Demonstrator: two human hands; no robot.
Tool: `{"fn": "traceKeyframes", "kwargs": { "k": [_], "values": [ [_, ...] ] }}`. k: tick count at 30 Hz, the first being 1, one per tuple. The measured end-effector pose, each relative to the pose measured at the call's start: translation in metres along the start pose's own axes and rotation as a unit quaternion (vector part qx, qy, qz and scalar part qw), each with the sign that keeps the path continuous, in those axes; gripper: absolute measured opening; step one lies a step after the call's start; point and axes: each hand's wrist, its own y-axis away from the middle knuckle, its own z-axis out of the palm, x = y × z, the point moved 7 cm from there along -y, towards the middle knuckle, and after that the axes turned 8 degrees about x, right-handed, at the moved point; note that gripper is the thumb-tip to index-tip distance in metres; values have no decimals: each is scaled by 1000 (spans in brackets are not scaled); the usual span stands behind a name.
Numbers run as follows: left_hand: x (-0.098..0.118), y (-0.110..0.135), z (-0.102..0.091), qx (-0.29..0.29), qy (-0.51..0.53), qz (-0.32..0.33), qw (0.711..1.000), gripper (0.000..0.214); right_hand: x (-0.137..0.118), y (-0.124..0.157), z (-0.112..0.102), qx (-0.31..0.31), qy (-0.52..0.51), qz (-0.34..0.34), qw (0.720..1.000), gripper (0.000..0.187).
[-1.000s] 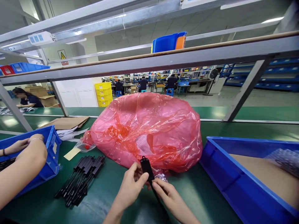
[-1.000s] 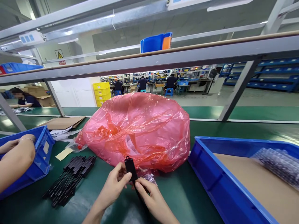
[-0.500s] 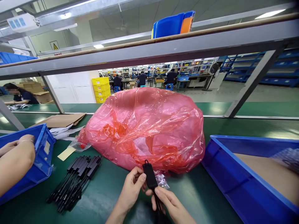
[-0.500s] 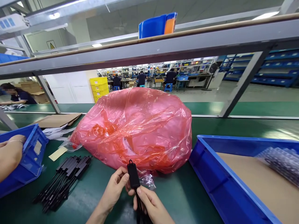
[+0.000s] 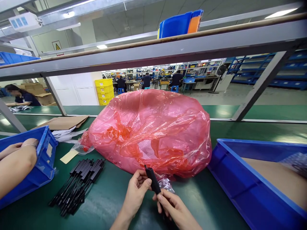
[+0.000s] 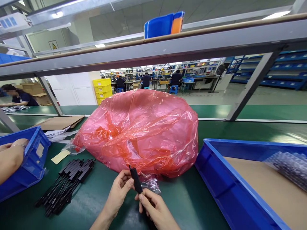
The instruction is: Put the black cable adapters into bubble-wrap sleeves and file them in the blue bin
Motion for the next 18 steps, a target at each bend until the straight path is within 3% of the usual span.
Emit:
{"fn": "traceKeyframes", "kwargs": {
  "k": [6,9,13,18],
  "values": [
    [-2,2,4,-23,19,-24,999,35,-8,1,-8,53,119,-72,989,46],
    [-4,5,11,-60,42,-56,996,36,-17,3,-21,118,154,-118,974,47],
    [-9,13,25,-125,92,-105,982,37,-29,7,-44,218,145,-154,953,30],
    [-17,24,37,-168,122,-151,966,39,-41,8,-49,236,160,-202,937,17]
  ]
}}
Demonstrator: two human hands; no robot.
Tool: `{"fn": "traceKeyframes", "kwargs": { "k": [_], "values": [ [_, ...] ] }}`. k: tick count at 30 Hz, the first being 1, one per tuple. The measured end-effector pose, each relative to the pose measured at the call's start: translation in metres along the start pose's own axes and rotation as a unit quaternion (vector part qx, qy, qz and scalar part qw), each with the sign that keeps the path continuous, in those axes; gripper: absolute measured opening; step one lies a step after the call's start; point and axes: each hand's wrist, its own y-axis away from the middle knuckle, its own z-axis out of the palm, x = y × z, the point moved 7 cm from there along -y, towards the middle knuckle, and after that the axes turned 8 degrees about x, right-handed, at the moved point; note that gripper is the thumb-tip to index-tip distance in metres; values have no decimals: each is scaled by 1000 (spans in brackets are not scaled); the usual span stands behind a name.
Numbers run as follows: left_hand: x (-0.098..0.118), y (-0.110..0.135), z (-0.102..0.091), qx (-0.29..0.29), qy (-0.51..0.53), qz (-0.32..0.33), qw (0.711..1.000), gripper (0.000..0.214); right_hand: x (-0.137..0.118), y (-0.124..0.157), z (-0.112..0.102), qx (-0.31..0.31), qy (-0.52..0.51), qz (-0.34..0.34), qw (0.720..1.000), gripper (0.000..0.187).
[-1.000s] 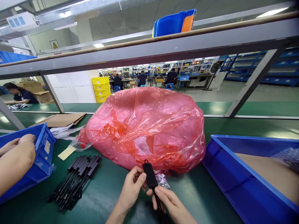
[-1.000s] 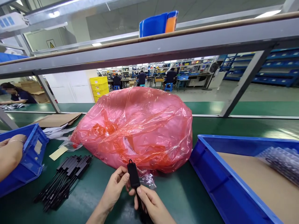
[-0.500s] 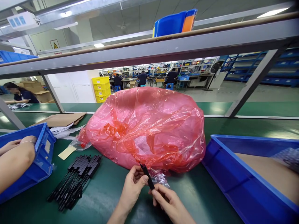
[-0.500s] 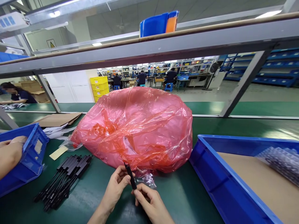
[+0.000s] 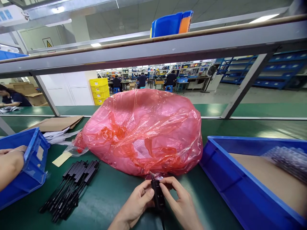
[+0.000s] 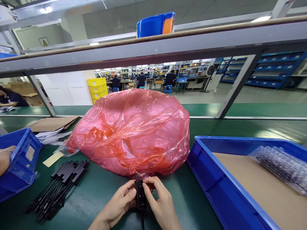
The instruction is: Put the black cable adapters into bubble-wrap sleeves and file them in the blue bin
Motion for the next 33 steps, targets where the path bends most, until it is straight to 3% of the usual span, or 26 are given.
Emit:
{"fn": "traceKeyframes", "kwargs": {
  "k": [11,33],
  "values": [
    [-2,0,-2,13,-1,-6,1000,42,-12,0,-2,15,25,-65,997,14],
    [-7,1,-6,22,-25,-2,999,43,-22,3,-5,49,17,-118,992,8]
  ]
}}
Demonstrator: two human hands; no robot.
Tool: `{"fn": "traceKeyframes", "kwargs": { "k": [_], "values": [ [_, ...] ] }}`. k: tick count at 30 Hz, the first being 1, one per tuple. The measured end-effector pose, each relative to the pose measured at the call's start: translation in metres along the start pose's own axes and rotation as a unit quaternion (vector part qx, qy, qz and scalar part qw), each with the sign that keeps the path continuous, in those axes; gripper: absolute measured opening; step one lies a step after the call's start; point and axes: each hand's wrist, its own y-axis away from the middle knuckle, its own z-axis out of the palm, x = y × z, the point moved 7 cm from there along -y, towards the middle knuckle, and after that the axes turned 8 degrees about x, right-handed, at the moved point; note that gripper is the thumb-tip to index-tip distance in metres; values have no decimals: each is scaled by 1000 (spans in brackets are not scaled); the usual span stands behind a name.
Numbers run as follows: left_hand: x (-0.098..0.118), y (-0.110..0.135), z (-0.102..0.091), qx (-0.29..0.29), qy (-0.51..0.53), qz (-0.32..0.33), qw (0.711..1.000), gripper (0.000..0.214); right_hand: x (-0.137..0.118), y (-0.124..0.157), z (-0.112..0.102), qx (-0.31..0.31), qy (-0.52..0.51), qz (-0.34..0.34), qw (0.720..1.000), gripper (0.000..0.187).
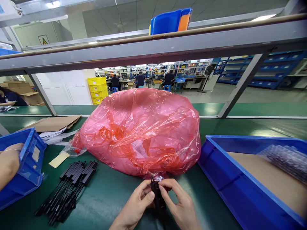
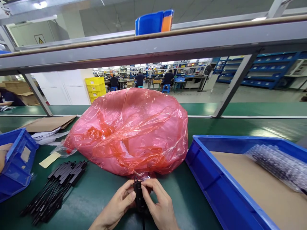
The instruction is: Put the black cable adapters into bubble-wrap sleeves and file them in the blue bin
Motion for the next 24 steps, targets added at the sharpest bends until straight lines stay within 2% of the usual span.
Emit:
{"fn": "traceKeyframes", "kwargs": {
  "k": [5,13,17,21,24],
  "values": [
    [0,0,-1,2,-5,1,1000,47,0,3,0,11,8,-9,1000,9],
    [4,-2,-3,4,9,8,1000,40,-2,3,2,5,26,-39,999,9],
    [11,0,6,-21,16,22,999,39,3,0,0,16,18,-7,1000,6],
    [8,0,8,-24,14,18,999,38,6,0,0,14,13,24,1000,5],
    [2,0,6,-13,12,10,1000,38,7,2,1,8,5,37,999,14]
  ]
}}
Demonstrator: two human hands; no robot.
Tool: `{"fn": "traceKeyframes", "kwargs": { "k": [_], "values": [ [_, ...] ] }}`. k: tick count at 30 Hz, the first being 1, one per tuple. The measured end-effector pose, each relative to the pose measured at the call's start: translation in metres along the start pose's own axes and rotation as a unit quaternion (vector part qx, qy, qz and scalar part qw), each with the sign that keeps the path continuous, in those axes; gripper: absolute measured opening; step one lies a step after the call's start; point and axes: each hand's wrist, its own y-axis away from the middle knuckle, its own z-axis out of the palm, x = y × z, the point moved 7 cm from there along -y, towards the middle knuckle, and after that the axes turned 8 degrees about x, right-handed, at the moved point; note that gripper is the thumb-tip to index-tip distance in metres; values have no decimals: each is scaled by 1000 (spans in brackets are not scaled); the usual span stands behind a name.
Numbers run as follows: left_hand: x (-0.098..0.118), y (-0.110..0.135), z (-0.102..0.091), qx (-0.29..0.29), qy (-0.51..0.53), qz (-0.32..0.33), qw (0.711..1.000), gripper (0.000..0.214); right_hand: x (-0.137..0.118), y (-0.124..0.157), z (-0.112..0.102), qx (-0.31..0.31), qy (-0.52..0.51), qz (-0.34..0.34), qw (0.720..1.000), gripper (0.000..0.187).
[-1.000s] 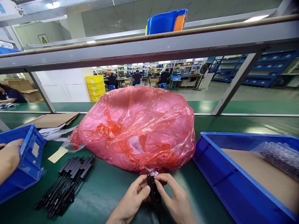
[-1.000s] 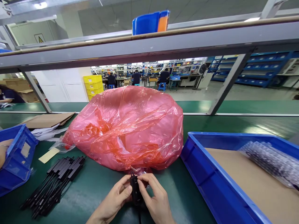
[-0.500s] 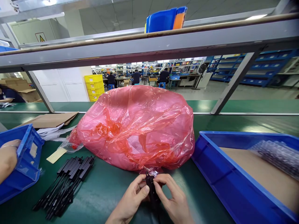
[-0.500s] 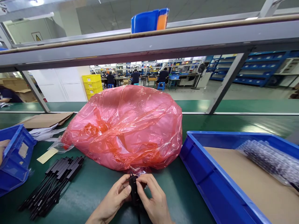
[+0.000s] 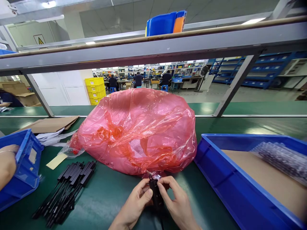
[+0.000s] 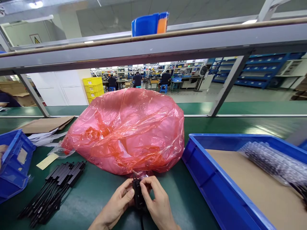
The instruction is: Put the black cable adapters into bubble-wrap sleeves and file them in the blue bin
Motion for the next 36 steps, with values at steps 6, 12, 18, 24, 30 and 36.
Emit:
{"fn": "traceKeyframes", "kwargs": {
  "k": [6,12,18,24,30,36],
  "values": [
    [6,-3,-5,23,11,16,1000,40,32,-5,-16,50,-22,161,985,29],
    [8,-4,-11,39,21,22,999,40,74,-16,-19,-5,34,230,973,36],
    [8,-4,-15,46,24,27,998,40,94,-6,-9,-80,149,200,965,24],
    [11,0,-7,28,16,19,999,39,97,2,2,-134,208,129,960,13],
    [12,2,-3,24,24,14,999,44,94,4,8,-178,247,88,948,21],
    [11,1,-4,27,21,14,999,44,89,4,5,-192,259,85,943,35]
  ]
}}
